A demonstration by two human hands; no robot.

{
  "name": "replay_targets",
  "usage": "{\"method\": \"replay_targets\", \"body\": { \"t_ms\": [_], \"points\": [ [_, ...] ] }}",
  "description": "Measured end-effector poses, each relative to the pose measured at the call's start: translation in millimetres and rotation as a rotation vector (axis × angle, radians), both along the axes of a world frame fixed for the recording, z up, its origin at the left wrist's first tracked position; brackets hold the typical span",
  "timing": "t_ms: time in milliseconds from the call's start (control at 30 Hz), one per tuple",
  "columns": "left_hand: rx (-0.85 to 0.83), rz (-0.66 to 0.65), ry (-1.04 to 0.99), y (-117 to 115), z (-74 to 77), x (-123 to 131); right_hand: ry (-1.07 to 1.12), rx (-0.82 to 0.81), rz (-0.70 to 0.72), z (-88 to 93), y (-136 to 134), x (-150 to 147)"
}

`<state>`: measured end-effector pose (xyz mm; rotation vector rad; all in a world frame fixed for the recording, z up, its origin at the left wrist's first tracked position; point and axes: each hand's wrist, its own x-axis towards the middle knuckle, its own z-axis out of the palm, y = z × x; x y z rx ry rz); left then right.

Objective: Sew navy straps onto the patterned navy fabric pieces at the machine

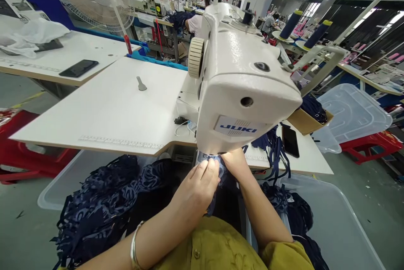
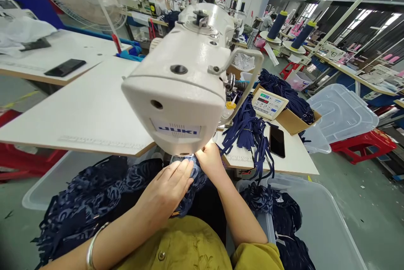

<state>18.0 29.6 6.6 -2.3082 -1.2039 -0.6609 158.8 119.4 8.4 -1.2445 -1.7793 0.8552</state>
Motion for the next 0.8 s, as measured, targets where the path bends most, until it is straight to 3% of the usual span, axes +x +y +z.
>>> {"method": "replay_targets", "body": {
  "t_ms": [800],
  "points": [
    [0.034,0.049,-0.004,-0.7,4.3,1.4,-0.042,0.065,0.058,-7.5,7.0,2.0]
  ]
}}
